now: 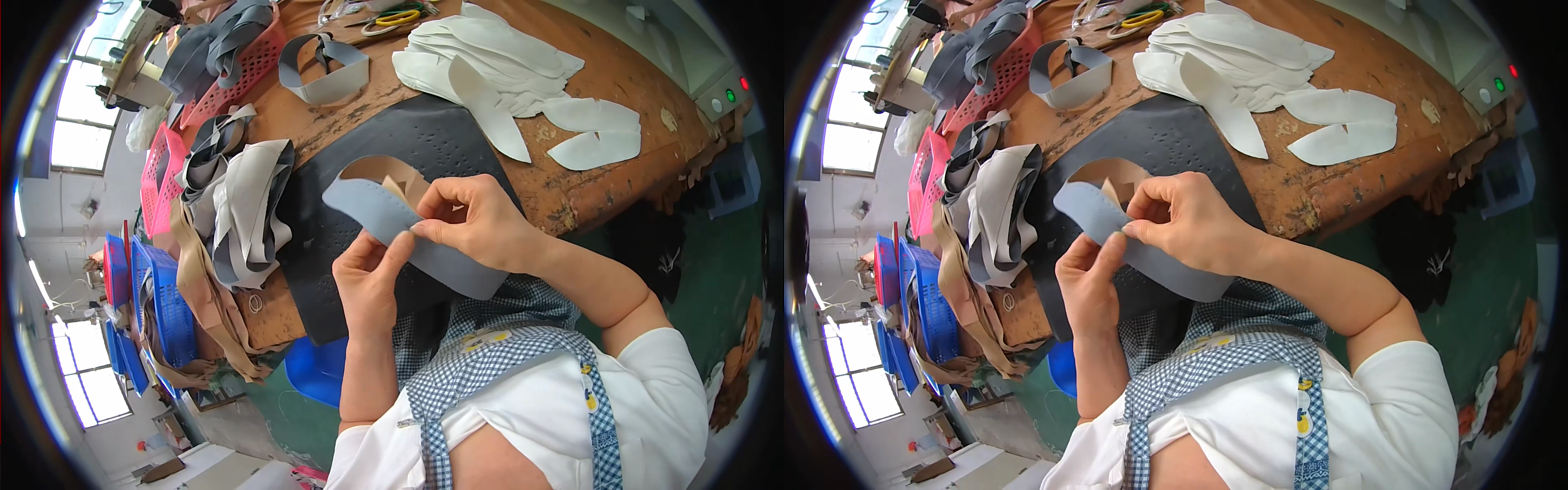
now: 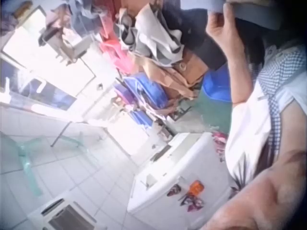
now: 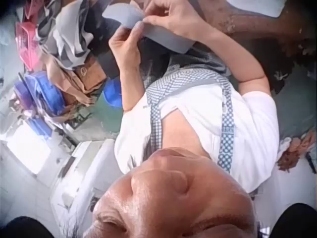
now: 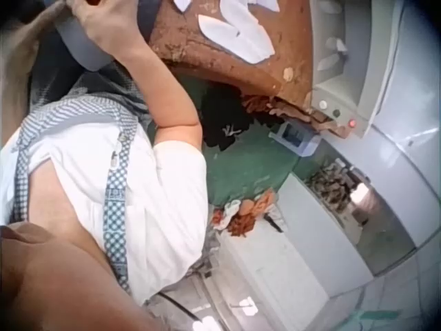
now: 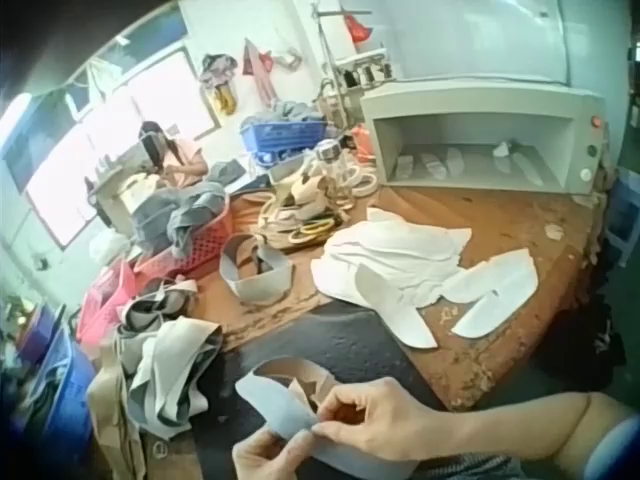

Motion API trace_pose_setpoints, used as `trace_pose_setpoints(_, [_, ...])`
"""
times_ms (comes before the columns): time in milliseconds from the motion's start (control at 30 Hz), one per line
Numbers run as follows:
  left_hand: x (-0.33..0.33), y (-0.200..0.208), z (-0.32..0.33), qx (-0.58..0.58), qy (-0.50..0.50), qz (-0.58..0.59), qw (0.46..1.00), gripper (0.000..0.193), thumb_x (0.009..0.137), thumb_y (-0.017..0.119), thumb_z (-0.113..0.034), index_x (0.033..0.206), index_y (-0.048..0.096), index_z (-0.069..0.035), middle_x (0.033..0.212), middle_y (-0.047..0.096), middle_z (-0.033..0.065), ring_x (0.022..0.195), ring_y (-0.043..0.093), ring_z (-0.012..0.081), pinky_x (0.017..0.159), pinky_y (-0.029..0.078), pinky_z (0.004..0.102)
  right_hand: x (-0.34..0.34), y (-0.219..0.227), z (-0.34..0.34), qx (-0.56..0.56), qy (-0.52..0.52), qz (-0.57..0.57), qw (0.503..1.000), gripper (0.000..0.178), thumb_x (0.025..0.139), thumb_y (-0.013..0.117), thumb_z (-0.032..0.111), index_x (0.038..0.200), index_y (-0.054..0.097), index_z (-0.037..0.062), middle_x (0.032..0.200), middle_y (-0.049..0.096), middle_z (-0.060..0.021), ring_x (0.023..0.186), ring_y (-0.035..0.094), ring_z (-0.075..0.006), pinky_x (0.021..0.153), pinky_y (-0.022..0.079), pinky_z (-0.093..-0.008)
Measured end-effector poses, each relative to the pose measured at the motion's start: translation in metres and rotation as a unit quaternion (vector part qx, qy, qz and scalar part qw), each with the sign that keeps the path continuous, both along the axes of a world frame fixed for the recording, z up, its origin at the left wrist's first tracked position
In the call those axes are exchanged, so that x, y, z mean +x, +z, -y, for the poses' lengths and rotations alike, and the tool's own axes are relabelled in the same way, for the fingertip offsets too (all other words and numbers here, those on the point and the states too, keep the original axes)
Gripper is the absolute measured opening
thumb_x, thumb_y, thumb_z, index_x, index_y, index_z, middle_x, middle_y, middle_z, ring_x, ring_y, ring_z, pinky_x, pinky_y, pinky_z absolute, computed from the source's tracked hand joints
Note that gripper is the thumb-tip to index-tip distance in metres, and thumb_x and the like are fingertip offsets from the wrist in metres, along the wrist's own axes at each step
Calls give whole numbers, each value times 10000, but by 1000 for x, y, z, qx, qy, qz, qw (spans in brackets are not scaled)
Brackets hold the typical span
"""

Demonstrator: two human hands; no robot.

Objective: Assembling and aligning shoe upper components and linings by hand.

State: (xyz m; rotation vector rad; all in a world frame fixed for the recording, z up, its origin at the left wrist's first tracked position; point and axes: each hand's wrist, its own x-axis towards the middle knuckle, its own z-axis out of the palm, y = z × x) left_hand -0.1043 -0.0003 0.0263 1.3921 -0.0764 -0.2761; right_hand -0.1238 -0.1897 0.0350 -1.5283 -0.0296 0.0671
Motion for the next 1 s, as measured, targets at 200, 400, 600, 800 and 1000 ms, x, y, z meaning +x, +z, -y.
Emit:
trace_pose_setpoints(200, [17, 6, -6, -36, 47, -14, 998, 147, 889, 755, -71, 1003, 698, 3, 897, 703, 31, 785, 654, 94, 722, 545, 244, -4, -2, -3, -12, 11, -10, 1000, 103, 864, 755, 60, 901, 678, 2, 829, 693, -35, 768, 639, -71, 715, 536, -237])
trace_pose_setpoints(400, [19, 1, -9, -23, 53, -13, 998, 131, 875, 762, -47, 977, 703, 9, 890, 709, 46, 771, 655, 94, 704, 540, 232, -5, -2, -5, -14, 11, -11, 1000, 99, 868, 755, 57, 886, 672, 5, 828, 692, -28, 766, 636, -66, 713, 532, -229])
trace_pose_setpoints(600, [18, -3, -5, -63, 63, -35, 995, 70, 878, 743, -20, 924, 692, -8, 867, 692, 25, 746, 622, 79, 693, 502, 221, -5, -1, -6, -4, 15, -13, 1000, 97, 870, 755, 57, 878, 670, 11, 817, 687, -19, 765, 623, -53, 697, 518, -219])
trace_pose_setpoints(800, [40, 41, 14, -117, 109, 83, 984, 199, 887, 725, -7, 1062, 636, -35, 947, 696, 14, 792, 633, 77, 681, 488, 219, 11, 25, -9, -25, -18, 60, 998, 114, 864, 753, 53, 886, 664, -15, 786, 688, -29, 760, 631, -60, 657, 510, -228])
trace_pose_setpoints(1000, [69, 99, 29, 332, 65, 602, 724, 294, 812, 699, 50, 1083, 636, -44, 981, 701, 103, 847, 686, 178, 652, 546, 280, 16, 45, 2, -267, -196, 413, 848, 142, 845, 683, -34, 977, 633, -12, 870, 680, -126, 792, 674, -250, 675, 522, -302])
